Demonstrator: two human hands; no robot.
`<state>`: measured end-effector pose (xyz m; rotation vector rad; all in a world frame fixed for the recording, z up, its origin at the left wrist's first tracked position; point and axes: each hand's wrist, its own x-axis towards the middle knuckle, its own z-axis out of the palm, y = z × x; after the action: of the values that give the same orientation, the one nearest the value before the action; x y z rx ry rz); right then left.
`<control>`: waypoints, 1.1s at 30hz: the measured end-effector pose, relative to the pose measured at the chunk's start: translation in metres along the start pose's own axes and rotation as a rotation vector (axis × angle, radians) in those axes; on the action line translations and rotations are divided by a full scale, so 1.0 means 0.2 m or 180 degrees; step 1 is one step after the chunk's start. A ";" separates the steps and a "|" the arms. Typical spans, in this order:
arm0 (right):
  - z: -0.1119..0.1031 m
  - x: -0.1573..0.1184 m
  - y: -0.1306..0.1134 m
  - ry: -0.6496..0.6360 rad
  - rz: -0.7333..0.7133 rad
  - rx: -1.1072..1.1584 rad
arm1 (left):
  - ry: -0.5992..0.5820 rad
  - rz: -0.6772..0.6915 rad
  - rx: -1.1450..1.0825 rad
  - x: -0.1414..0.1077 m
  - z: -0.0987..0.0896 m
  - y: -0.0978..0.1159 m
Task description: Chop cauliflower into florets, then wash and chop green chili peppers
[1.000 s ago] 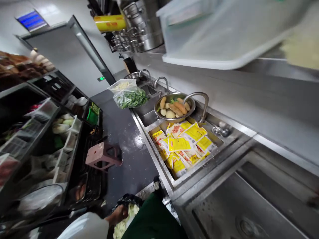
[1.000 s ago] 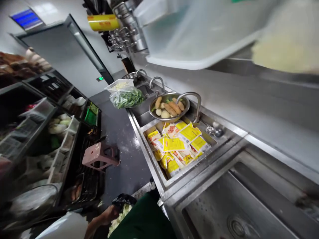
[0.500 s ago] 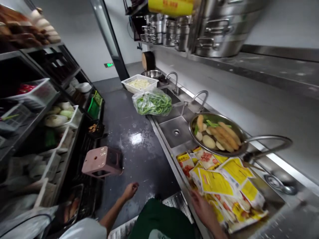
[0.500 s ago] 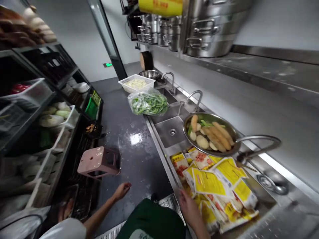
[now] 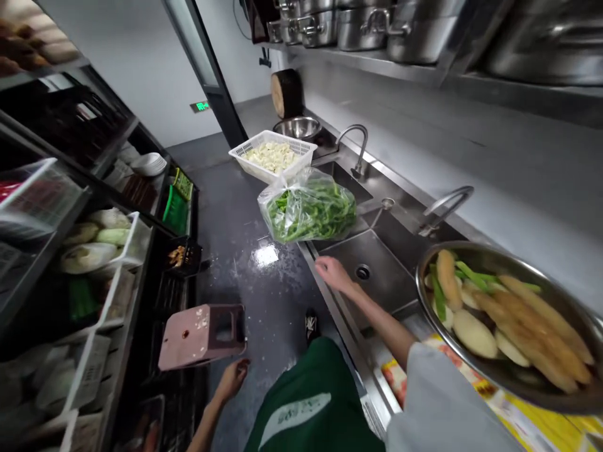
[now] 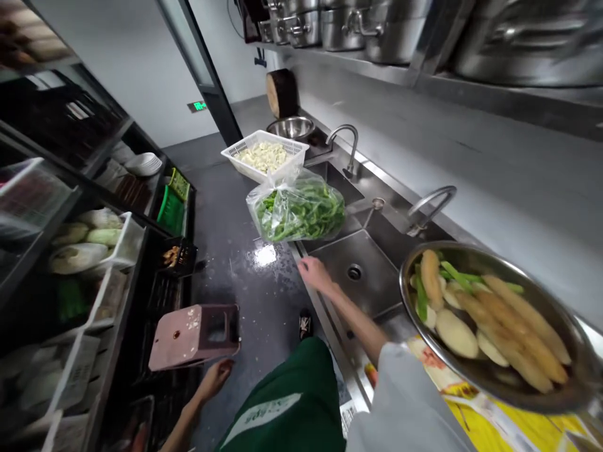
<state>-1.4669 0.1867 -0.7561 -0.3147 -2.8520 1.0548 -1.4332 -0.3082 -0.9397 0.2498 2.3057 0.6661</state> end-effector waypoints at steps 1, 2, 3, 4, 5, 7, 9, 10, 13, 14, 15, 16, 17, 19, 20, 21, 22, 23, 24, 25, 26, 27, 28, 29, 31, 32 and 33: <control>-0.07 0.25 0.01 0.0248 0.0093 -0.0051 | 0.0128 -0.0055 -0.0063 0.07 -0.09 0.01; -0.15 0.49 0.03 0.0508 0.0164 -0.0146 | 0.0253 -0.0073 -0.0145 0.15 -0.19 0.04; -0.21 0.72 0.04 0.0781 0.0259 -0.0254 | 0.0372 -0.0053 -0.0237 0.22 -0.28 0.08; -0.26 0.92 0.06 0.0954 0.0395 -0.0378 | 0.0486 0.0002 -0.0325 0.30 -0.37 0.13; -0.29 1.09 0.08 0.0971 0.0562 -0.0488 | 0.0613 0.0092 -0.0408 0.38 -0.46 0.19; -0.30 1.35 0.12 0.0793 0.0734 -0.0656 | 0.0853 0.0341 -0.0557 0.55 -0.65 0.37; -0.25 1.48 0.17 0.0614 0.0675 -0.0747 | 0.1074 0.0652 -0.0639 0.73 -0.85 0.61; -0.20 1.51 0.21 0.0650 0.0629 -0.0765 | 0.1166 0.0839 -0.0636 0.83 -0.96 0.75; -0.06 1.46 0.31 0.1201 0.0861 -0.0667 | 0.1343 0.1889 -0.0381 1.14 -1.28 1.25; -0.03 1.42 0.33 0.1460 0.1060 -0.0581 | 0.1368 0.2265 -0.0318 1.24 -1.37 1.42; -0.02 1.36 0.34 0.1733 0.1282 -0.0480 | 0.1389 0.2588 -0.0257 1.35 -1.45 1.60; -0.01 1.30 0.32 0.2001 0.1498 -0.0376 | 0.1311 0.2885 -0.0164 1.45 -1.51 1.77; -0.01 1.24 0.27 0.2255 0.1679 -0.0288 | 0.1146 0.3168 -0.0034 1.54 -1.54 1.94; -0.01 1.15 0.11 0.2675 0.1857 -0.0191 | 0.0657 0.3656 0.0344 1.67 -1.55 2.21; 0.00 1.13 0.00 0.2838 0.1849 -0.0183 | 0.0376 0.3871 0.0548 1.71 -1.53 2.31; 0.02 1.12 -0.11 0.2985 0.1796 -0.0195 | 0.0101 0.4058 0.0735 1.74 -1.49 2.38; 0.05 1.12 -0.22 0.3131 0.1720 -0.0215 | -0.0147 0.4205 0.0888 1.76 -1.46 2.42; 0.08 1.13 -0.33 0.3279 0.1637 -0.0245 | -0.0368 0.4305 0.1003 1.78 -1.43 2.43; 0.11 1.15 -0.42 0.3421 0.1544 -0.0300 | -0.0557 0.4357 0.1065 1.79 -1.41 2.44; 0.14 1.16 -0.51 0.3531 0.1427 -0.0385 | -0.0690 0.4361 0.1060 1.80 -1.40 2.43; 0.15 1.17 -0.58 0.3623 0.1298 -0.0482 | -0.0769 0.4339 0.0984 1.80 -1.41 2.42; 0.16 1.18 -0.63 0.3695 0.1179 -0.0584 | -0.0797 0.4311 0.0833 1.80 -1.44 2.41; 0.16 1.19 -0.68 0.3764 0.1099 -0.0680 | -0.0795 0.4295 0.0621 1.79 -1.48 2.41; 0.16 1.19 -0.73 0.3857 0.1073 -0.0763 | -0.0790 0.4294 0.0376 1.78 -1.53 2.43; 0.15 1.18 -0.80 0.4121 0.1210 -0.0883 | -0.0840 0.4302 -0.0073 1.73 -1.63 2.49; 0.15 1.18 -0.83 0.4271 0.1320 -0.0934 | -0.0904 0.4291 -0.0221 1.70 -1.67 2.53; 0.14 1.17 -0.85 0.4402 0.1435 -0.0971 | -0.0969 0.4270 -0.0314 1.65 -1.70 2.57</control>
<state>-1.7264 0.0943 -0.6648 -1.1681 -1.6368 0.1629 -1.9119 0.1131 -0.6523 1.7666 1.5484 1.2189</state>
